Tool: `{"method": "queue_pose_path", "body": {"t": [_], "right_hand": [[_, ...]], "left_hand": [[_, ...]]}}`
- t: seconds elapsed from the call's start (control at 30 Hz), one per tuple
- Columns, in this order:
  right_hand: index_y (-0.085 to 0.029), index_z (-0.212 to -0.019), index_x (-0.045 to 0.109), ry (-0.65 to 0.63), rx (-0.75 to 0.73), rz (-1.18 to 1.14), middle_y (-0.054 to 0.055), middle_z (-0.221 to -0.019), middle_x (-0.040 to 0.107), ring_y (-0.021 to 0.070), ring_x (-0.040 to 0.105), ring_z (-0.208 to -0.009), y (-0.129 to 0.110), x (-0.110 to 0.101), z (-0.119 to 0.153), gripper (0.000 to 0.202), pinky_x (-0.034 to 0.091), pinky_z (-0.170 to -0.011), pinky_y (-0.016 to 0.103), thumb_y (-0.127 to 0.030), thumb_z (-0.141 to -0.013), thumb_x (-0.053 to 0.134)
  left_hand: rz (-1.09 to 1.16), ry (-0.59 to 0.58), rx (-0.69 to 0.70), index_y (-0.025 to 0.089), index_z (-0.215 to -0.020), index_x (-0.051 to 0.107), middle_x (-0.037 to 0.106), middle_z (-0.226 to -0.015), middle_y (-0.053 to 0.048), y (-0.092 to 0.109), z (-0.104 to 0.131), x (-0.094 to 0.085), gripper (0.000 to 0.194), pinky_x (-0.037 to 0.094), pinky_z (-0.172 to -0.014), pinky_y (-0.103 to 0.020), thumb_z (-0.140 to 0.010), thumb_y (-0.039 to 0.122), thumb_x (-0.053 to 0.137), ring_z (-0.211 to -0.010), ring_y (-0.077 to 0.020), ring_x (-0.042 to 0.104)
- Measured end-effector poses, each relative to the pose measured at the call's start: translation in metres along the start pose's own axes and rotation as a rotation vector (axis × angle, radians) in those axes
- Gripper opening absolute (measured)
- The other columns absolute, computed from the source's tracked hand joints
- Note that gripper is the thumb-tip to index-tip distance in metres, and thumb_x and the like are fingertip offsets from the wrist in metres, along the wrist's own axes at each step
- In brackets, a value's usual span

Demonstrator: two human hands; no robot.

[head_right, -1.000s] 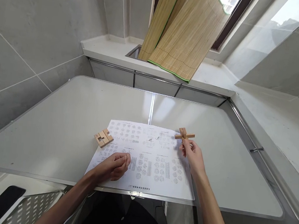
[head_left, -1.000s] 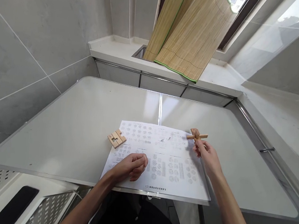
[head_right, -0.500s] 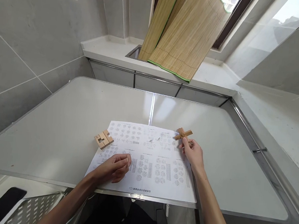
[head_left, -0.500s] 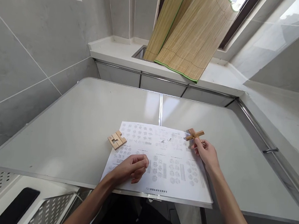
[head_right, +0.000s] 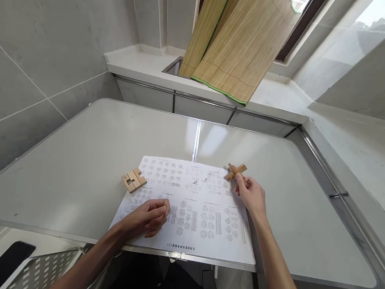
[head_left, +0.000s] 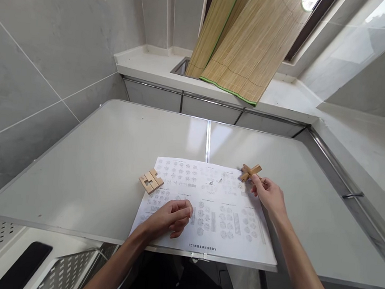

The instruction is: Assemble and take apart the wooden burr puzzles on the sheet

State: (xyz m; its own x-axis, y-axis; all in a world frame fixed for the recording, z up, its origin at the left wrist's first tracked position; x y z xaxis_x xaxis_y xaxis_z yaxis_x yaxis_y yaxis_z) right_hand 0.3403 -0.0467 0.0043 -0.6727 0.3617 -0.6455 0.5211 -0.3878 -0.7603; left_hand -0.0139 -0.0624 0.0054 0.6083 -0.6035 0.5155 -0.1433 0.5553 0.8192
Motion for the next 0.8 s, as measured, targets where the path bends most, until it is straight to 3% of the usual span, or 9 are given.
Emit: {"method": "queue_pose_path", "body": {"t": [0.27, 0.33, 0.5, 0.57, 0.67, 0.73, 0.8], "right_hand": [[-0.022, -0.066, 0.062, 0.021, -0.006, 0.070, 0.006, -0.060, 0.069, 0.0212, 0.059, -0.061, -0.005, -0.003, 0.012, 0.059, 0.041, -0.061, 0.031, -0.075, -0.091, 0.058], [-0.022, -0.069, 0.062, -0.011, -0.009, 0.035, 0.004, -0.060, 0.067, 0.0190, 0.056, -0.058, -0.005, -0.001, 0.028, 0.057, 0.041, -0.059, 0.030, -0.073, -0.093, 0.057], [-0.022, -0.075, 0.060, -0.251, -0.069, -0.173, 0.000, -0.060, 0.061, 0.0158, 0.051, -0.057, -0.002, 0.016, 0.090, 0.050, 0.042, -0.058, 0.027, -0.066, -0.098, 0.055], [-0.022, -0.076, 0.061, -0.325, -0.106, -0.210, 0.000, -0.061, 0.060, 0.0158, 0.052, -0.057, 0.001, 0.023, 0.111, 0.047, 0.044, -0.062, 0.027, -0.062, -0.100, 0.056], [-0.022, -0.076, 0.061, -0.368, -0.118, -0.240, 0.000, -0.062, 0.060, 0.0164, 0.052, -0.058, 0.006, 0.030, 0.128, 0.046, 0.044, -0.063, 0.028, -0.060, -0.101, 0.055], [-0.022, -0.078, 0.062, -0.356, -0.116, -0.249, 0.000, -0.062, 0.061, 0.0169, 0.052, -0.059, 0.008, 0.032, 0.131, 0.045, 0.044, -0.063, 0.028, -0.061, -0.101, 0.054], [-0.022, -0.078, 0.061, -0.339, -0.116, -0.253, 0.001, -0.062, 0.061, 0.0173, 0.052, -0.059, 0.008, 0.032, 0.131, 0.046, 0.044, -0.062, 0.029, -0.062, -0.101, 0.054]], "left_hand": [[-0.011, 0.008, -0.005, 0.017, -0.083, 0.055, 0.035, -0.055, 0.010, 0.001, 0.000, 0.001, 0.037, 0.032, -0.041, -0.018, -0.095, 0.049, 0.070, -0.044, -0.0048, 0.024], [-0.024, 0.002, -0.009, 0.018, -0.083, 0.055, 0.034, -0.054, 0.011, 0.002, 0.000, 0.001, 0.037, 0.032, -0.041, -0.019, -0.095, 0.049, 0.070, -0.044, -0.0049, 0.024], [-0.111, 0.045, 0.037, 0.019, -0.081, 0.053, 0.035, -0.053, 0.011, 0.012, 0.010, 0.002, 0.040, 0.032, -0.043, -0.021, -0.094, 0.053, 0.070, -0.043, -0.0059, 0.027], [-0.233, 0.183, 0.101, 0.020, -0.081, 0.052, 0.037, -0.055, 0.009, 0.024, 0.016, -0.002, 0.041, 0.034, -0.047, -0.022, -0.095, 0.056, 0.067, -0.045, -0.0073, 0.033], [-0.630, 0.621, 0.226, 0.020, -0.084, 0.057, 0.047, -0.063, 0.004, 0.046, 0.026, -0.016, 0.038, 0.040, -0.057, -0.026, -0.096, 0.055, 0.063, -0.057, -0.0127, 0.045], [-0.954, 0.922, 0.311, 0.021, -0.090, 0.061, 0.059, -0.078, -0.001, 0.058, 0.032, -0.027, 0.033, 0.047, -0.070, -0.032, -0.095, 0.054, 0.064, -0.075, -0.0195, 0.055], [-1.221, 1.067, 0.363, 0.022, -0.105, 0.062, 0.065, -0.108, -0.009, 0.061, 0.034, -0.037, 0.034, 0.050, -0.088, -0.042, -0.090, 0.052, 0.069, -0.104, -0.0289, 0.057]]}}
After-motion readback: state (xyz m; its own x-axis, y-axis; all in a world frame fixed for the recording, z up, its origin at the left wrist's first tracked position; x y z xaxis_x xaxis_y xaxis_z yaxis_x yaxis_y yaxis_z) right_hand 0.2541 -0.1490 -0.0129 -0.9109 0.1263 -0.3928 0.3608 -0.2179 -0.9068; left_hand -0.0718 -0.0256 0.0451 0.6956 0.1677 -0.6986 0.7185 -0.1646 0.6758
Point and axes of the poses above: each hand's wrist, its own z-axis away from the middle knuckle, its own x-axis out of the palm, y = z × x, the point moved 3 cm from there along -z, towards the middle knuckle
